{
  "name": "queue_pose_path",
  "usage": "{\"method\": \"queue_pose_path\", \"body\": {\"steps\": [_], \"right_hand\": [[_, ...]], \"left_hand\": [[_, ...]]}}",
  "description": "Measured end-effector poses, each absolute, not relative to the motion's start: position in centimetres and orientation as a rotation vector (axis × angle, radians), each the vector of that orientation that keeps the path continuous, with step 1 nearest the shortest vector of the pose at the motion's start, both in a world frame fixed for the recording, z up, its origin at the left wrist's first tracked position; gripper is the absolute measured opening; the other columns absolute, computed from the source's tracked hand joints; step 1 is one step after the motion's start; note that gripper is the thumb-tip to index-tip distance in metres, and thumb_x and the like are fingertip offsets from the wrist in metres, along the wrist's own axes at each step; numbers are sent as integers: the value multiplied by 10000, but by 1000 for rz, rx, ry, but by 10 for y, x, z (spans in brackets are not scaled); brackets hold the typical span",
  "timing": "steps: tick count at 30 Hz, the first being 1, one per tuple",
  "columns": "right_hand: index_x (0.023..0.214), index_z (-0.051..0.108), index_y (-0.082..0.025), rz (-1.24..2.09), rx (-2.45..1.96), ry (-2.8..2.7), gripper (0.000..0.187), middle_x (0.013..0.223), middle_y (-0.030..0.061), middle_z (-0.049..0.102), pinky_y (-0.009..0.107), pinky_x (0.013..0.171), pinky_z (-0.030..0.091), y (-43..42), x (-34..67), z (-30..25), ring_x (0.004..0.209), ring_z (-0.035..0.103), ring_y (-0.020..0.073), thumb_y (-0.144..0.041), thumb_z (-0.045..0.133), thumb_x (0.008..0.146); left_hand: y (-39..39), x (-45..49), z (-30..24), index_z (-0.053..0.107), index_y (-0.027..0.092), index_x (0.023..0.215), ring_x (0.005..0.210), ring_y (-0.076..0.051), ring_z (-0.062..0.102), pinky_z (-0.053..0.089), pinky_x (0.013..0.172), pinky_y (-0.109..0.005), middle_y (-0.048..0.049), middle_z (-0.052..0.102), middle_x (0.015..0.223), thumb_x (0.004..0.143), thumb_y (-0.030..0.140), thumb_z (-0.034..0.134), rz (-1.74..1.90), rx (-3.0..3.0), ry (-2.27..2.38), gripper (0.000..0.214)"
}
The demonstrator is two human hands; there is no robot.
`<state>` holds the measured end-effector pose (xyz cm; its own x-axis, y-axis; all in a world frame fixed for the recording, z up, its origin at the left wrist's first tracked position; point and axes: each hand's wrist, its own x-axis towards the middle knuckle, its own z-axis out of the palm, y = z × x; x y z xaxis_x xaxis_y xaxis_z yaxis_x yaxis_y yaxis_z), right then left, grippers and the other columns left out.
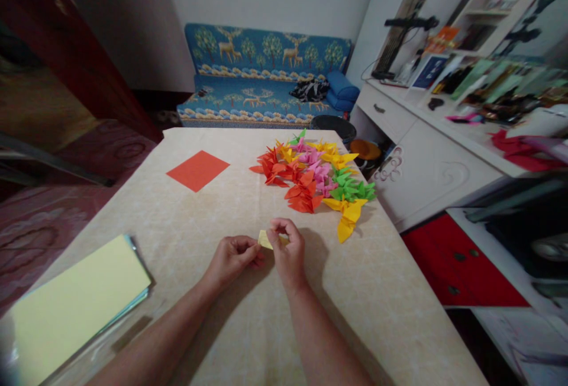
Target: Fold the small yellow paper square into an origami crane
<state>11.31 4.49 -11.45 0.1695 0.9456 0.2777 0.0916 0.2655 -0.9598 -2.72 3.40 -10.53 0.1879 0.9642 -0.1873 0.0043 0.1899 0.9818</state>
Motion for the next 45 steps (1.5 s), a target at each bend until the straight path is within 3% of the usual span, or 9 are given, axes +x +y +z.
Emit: {"method": "queue_pose_path", "body": {"steps": [2, 4, 9, 12, 16, 24, 29, 39, 45], "right_hand": [[1097, 525, -185, 887, -1089, -1079, 367, 948, 48, 582, 274, 730, 461, 45, 112, -116, 849, 567, 172, -342, 610, 777], [1124, 502, -181, 955, -1069, -1006, 446, 958, 55, 592, 268, 708, 475, 45, 110, -115, 833, 580, 172, -379, 637, 749], [830, 613, -146, 1199, -1111, -1047, 268, 717, 35, 646, 244, 591, 476, 42, 103, -111, 636, 590, 151, -382, 671, 717], [687, 591, -140, 1200, -1193, -1018, 253, 512, -22, 556, 207, 438, 397, 40, 100, -109, 449, 487, 98, -378, 673, 709], [626, 553, -145, 1165, -1248, -1011, 281, 454, -38, 516, 190, 382, 341, 37, 98, -109, 388, 433, 77, -390, 641, 732], [642, 563, -136, 1102, -1233, -1086, 246, 559, -20, 525, 206, 493, 367, 37, 104, -114, 524, 450, 97, -355, 620, 739], [680, 528, -150, 1317, -1126, -1109, 240, 545, -56, 418, 195, 442, 272, 42, 106, -121, 487, 327, 74, -368, 585, 765], [630, 448, -179, 1071, -1243, -1392, 251, 554, -50, 392, 209, 479, 276, 48, 114, -123, 524, 362, 95, -333, 451, 828], [576, 459, -167, 926, -1293, -1665, 291, 529, -43, 431, 218, 494, 244, 45, 115, -120, 513, 378, 89, -280, 443, 844]], "left_hand": [[34, -26, -102, 666, 86, 682, 515, -148, 625, 495, 521, -231, -79, 680, 607, 745, 332, 633, 984, 1013, 1129, 256], [35, -24, -98, 666, 83, 687, 541, -148, 637, 499, 537, -225, -84, 685, 631, 745, 330, 644, 1036, 924, 1108, 255], [32, -21, -96, 667, 78, 677, 537, -121, 620, 489, 543, -205, -78, 671, 618, 749, 331, 657, 1080, 844, 1037, 263], [30, -18, -98, 658, 79, 660, 529, -115, 608, 480, 537, -203, -80, 666, 614, 750, 334, 657, 1070, 840, 999, 271], [28, -16, -101, 638, 82, 658, 504, -113, 595, 470, 515, -210, -75, 657, 609, 751, 349, 653, 1042, 843, 958, 283], [28, -18, -99, 542, 119, 636, 390, -100, 526, 410, 411, -197, -30, 600, 517, 778, 381, 606, 943, 998, 1011, 305], [28, -21, -103, 523, 130, 609, 363, -84, 463, 361, 386, -186, -16, 562, 466, 788, 362, 583, 928, 1134, 1040, 300], [31, -26, -100, 565, 120, 650, 460, -96, 463, 363, 464, -206, -4, 517, 525, 777, 445, 584, 901, 1233, 989, 350], [38, -35, -107, 532, 131, 605, 455, -69, 373, 265, 447, -188, 34, 435, 498, 773, 424, 605, 930, 1287, 1065, 345]]}}
